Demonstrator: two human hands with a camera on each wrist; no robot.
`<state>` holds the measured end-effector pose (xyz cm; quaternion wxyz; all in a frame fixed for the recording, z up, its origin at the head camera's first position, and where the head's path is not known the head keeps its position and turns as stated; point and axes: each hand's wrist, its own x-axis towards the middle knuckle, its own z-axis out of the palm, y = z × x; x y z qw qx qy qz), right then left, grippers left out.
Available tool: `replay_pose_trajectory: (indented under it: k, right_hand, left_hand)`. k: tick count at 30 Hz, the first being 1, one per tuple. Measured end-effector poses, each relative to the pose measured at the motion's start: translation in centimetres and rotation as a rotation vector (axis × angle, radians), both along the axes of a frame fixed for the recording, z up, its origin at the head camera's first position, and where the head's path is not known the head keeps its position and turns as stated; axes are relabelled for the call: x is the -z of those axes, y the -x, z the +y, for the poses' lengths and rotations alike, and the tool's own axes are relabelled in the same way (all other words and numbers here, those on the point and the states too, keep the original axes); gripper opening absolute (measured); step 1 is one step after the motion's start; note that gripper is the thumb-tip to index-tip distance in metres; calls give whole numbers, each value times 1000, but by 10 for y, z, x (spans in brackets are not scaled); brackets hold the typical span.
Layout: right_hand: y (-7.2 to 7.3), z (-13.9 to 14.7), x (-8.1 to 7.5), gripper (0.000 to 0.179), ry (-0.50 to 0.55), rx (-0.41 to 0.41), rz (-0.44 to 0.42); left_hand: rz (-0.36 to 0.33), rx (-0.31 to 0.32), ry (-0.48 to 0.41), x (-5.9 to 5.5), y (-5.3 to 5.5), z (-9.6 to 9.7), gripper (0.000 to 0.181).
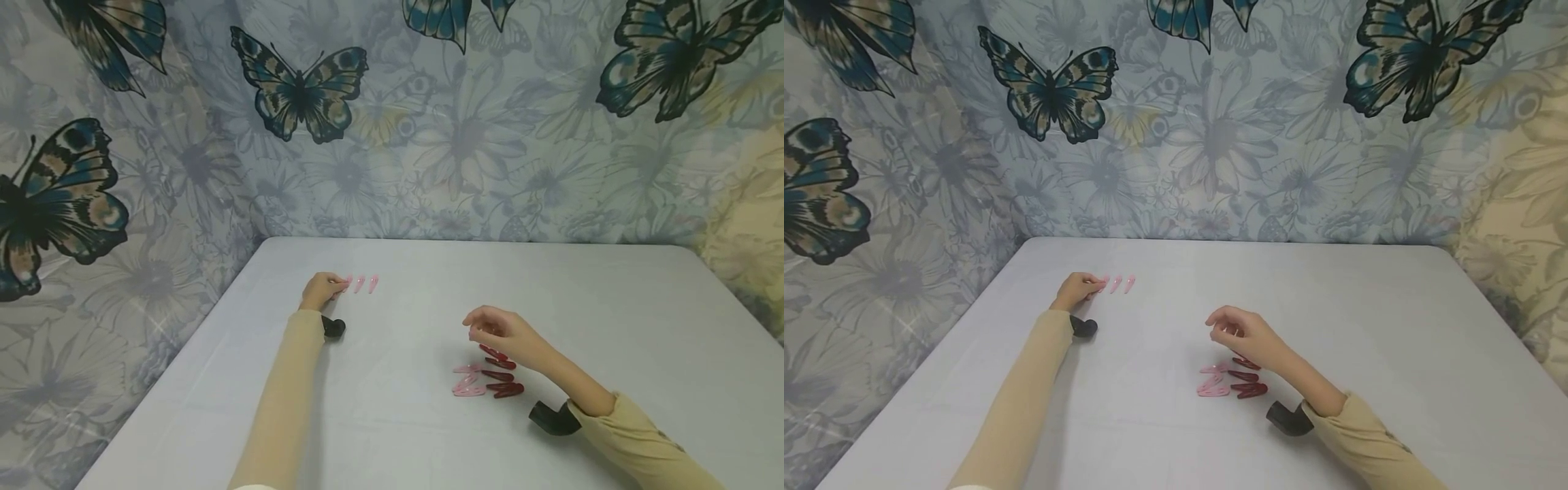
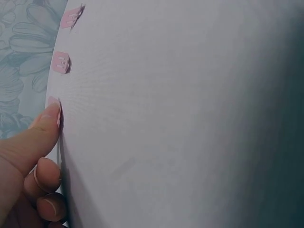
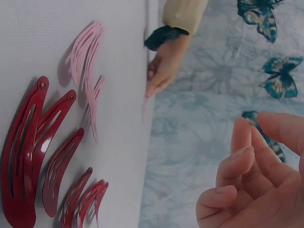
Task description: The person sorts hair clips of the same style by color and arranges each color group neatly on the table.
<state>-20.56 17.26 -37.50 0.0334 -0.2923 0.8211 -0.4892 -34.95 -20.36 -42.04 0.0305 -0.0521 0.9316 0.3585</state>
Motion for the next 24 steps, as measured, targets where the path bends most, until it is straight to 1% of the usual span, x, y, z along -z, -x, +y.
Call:
replay_pose_trajectory:
  k: [4, 7, 11, 15, 20, 24]
  right_hand:
    - [-1, 2, 2, 16, -14, 3, -19]
    - [-1, 4, 2, 17, -23, 3, -24]
    - [0, 5, 3, 18, -4, -11, -30]
    - [0, 8, 6, 19, 13, -21, -75]
    - [-1, 10, 13, 22, 4, -42, -154]
    - [-2, 9, 19, 22, 0, -52, -175]
  left_hand:
    - [-11, -10, 3, 2, 2, -2, 28]
    - [-12, -16, -12, 3, 4, -4, 29]
    - [-17, -29, -22, 5, 6, -6, 28]
    - [-29, -36, -19, 6, 6, -6, 28]
    - [-21, -20, -18, 4, 5, -4, 31]
    - [-12, -21, -10, 2, 4, -3, 30]
